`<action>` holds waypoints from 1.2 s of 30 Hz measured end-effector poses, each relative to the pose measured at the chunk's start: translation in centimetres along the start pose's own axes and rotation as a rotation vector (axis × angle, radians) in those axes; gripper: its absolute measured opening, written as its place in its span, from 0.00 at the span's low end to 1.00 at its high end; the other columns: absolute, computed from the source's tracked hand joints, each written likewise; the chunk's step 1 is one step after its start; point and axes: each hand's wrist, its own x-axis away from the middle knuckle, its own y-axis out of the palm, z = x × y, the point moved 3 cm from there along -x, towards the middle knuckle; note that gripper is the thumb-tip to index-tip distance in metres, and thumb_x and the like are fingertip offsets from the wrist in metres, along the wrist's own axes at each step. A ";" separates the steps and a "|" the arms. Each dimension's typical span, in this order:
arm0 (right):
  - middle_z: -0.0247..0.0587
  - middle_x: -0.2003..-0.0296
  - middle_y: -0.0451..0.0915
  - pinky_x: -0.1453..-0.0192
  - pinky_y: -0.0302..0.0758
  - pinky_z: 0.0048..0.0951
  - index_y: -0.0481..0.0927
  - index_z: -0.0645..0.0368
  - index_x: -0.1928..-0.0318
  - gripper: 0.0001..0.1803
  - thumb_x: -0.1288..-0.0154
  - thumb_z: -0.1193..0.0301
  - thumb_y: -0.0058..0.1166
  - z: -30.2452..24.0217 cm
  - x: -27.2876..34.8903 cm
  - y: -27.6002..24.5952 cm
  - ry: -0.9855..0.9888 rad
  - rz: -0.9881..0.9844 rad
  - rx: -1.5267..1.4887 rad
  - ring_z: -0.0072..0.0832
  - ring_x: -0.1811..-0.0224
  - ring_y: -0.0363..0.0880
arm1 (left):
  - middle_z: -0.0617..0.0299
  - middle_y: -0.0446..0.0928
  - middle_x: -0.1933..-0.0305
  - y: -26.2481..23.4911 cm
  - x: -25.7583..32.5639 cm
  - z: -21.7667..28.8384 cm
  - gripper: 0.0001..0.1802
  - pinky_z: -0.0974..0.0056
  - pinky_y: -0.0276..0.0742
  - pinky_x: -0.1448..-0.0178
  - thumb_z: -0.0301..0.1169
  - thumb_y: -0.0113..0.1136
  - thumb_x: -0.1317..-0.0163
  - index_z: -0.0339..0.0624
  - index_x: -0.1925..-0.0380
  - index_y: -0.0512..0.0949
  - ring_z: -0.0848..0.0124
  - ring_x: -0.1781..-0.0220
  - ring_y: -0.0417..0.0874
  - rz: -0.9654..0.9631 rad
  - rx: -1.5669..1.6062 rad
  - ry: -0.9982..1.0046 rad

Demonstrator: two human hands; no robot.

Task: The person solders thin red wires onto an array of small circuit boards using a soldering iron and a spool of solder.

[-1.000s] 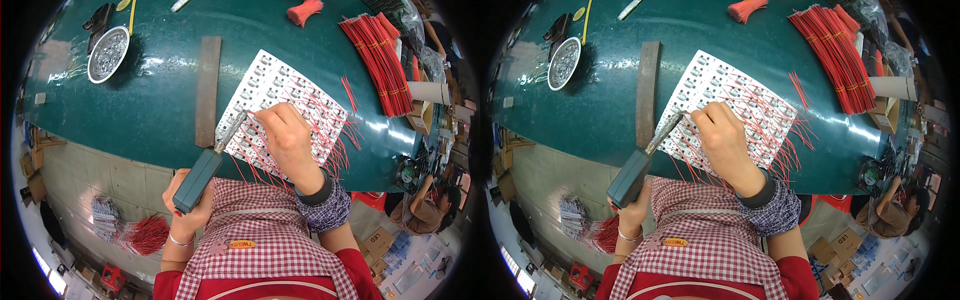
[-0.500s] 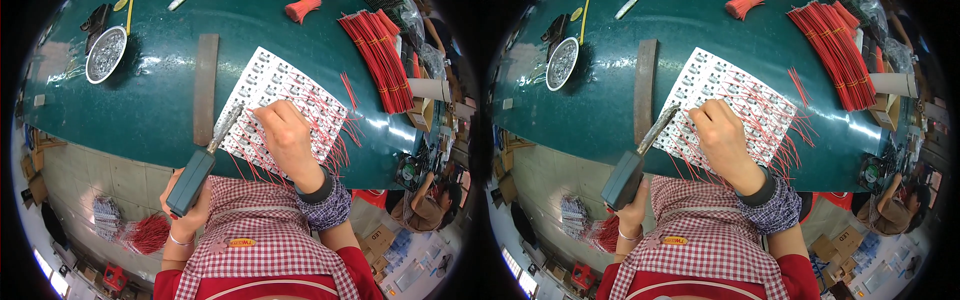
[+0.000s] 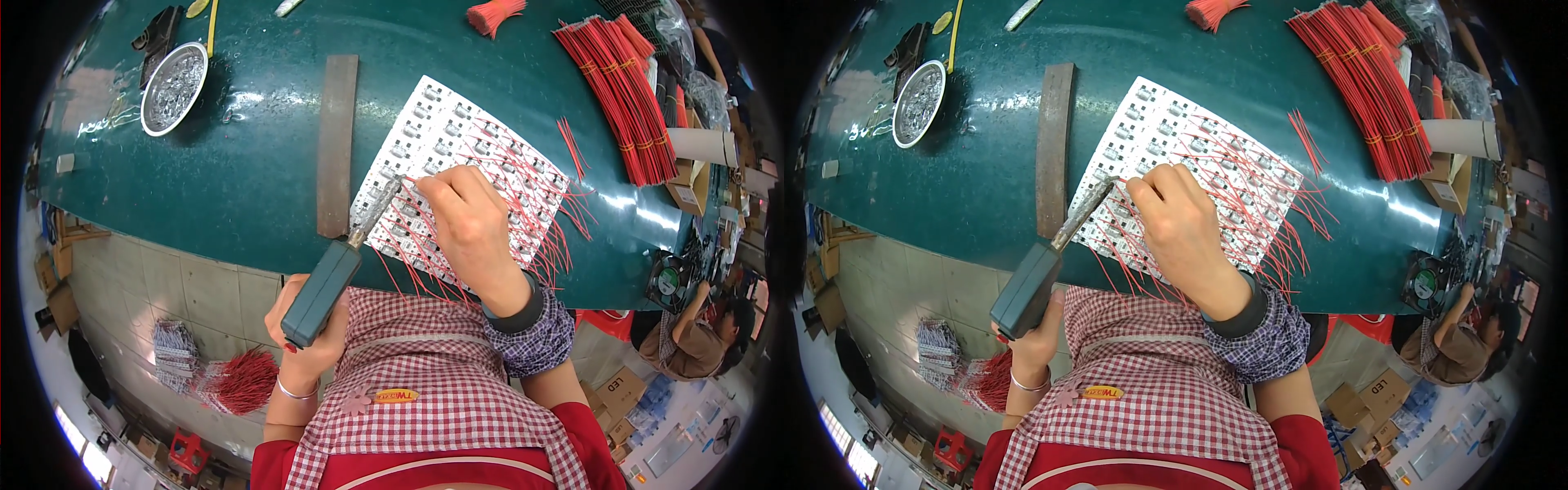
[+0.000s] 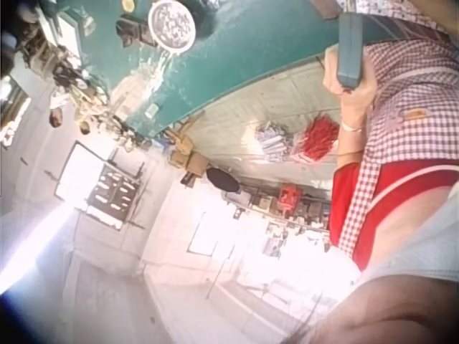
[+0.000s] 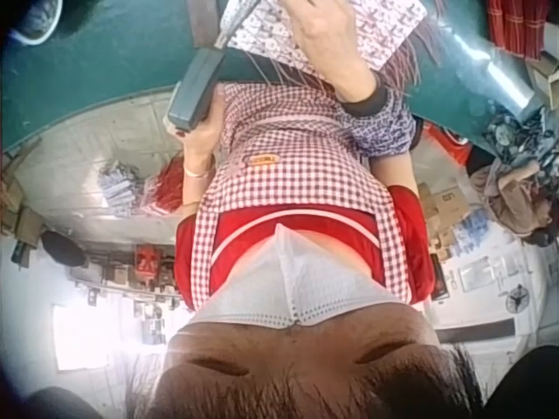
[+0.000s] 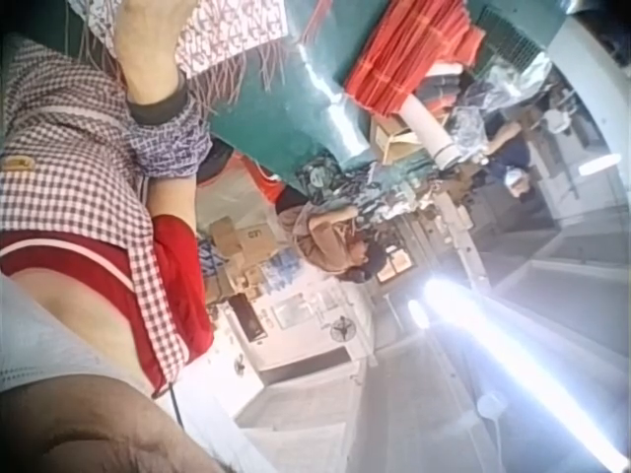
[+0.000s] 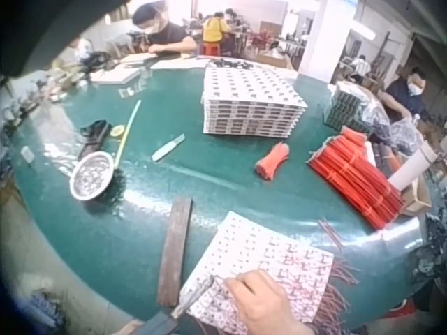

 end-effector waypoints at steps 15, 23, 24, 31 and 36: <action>0.42 0.70 0.77 0.65 0.76 0.38 0.83 0.62 0.61 0.12 0.47 0.85 0.62 -0.4 0.1 -1.0 0.022 -0.041 0.041 0.38 0.66 0.79 | 0.46 0.84 0.60 -0.4 0.4 0.0 0.14 0.62 0.82 0.59 0.15 0.69 0.49 0.27 0.60 0.83 0.58 0.63 0.87 0.065 0.071 -0.024; 0.41 0.71 0.72 0.67 0.74 0.38 0.81 0.61 0.62 0.11 0.47 0.84 0.61 -1.7 -0.2 -4.1 0.058 0.050 0.050 0.38 0.69 0.75 | 0.46 0.85 0.57 -0.2 0.2 0.0 0.14 0.62 0.83 0.55 0.15 0.69 0.49 0.27 0.60 0.84 0.58 0.60 0.88 0.066 0.070 -0.120; 0.41 0.72 0.72 0.67 0.73 0.38 0.81 0.61 0.62 0.09 0.45 0.83 0.62 -1.7 -0.5 -3.8 0.075 0.077 0.041 0.39 0.70 0.75 | 0.46 0.85 0.56 -0.1 0.1 0.1 0.14 0.63 0.83 0.54 0.15 0.69 0.48 0.27 0.59 0.84 0.58 0.59 0.88 0.038 0.048 -0.122; 0.43 0.72 0.71 0.67 0.73 0.40 0.79 0.61 0.66 0.07 0.44 0.81 0.64 -0.5 -0.5 0.0 0.089 0.115 0.024 0.40 0.70 0.75 | 0.46 0.85 0.55 0.3 -0.8 0.8 0.14 0.63 0.83 0.53 0.16 0.70 0.48 0.28 0.59 0.84 0.58 0.58 0.89 0.016 0.052 -0.103; 0.43 0.72 0.71 0.67 0.73 0.41 0.78 0.61 0.66 0.07 0.43 0.81 0.64 -0.5 -0.4 0.4 0.090 0.097 0.014 0.39 0.70 0.75 | 0.48 0.85 0.59 0.6 -1.3 0.9 0.11 0.63 0.82 0.57 0.15 0.69 0.49 0.28 0.63 0.83 0.59 0.61 0.87 -0.017 0.059 -0.085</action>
